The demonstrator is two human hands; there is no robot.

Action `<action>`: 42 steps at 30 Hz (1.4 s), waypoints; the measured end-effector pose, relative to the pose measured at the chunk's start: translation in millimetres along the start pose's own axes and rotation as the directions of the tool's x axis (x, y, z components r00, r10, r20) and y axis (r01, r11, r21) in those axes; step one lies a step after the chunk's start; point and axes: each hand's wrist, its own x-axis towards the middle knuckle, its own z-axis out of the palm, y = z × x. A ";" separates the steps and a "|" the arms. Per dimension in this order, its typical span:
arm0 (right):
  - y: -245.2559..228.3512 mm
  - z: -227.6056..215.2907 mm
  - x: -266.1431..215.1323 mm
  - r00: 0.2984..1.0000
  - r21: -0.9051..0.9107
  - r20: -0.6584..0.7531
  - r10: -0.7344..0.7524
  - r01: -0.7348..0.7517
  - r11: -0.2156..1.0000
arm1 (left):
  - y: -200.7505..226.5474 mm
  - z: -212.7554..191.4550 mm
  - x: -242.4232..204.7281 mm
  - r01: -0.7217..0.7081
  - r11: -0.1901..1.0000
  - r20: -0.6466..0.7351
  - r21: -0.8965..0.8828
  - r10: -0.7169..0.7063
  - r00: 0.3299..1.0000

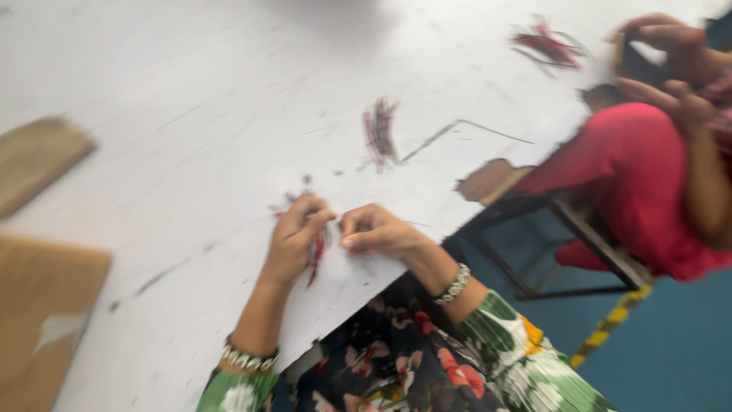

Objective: The person strips the insulation from the ends of red and black wires by hand. She repeatedly picks up individual wires, peels off the colored coating, and places the stripped ends into a growing pile on the table.

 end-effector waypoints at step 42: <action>-17.7 26.7 -2.3 0.994 0.041 -0.110 -0.025 0.030 0.999 | 4.6 3.3 -4.8 0.141 0.966 -0.110 0.216 -0.119 0.987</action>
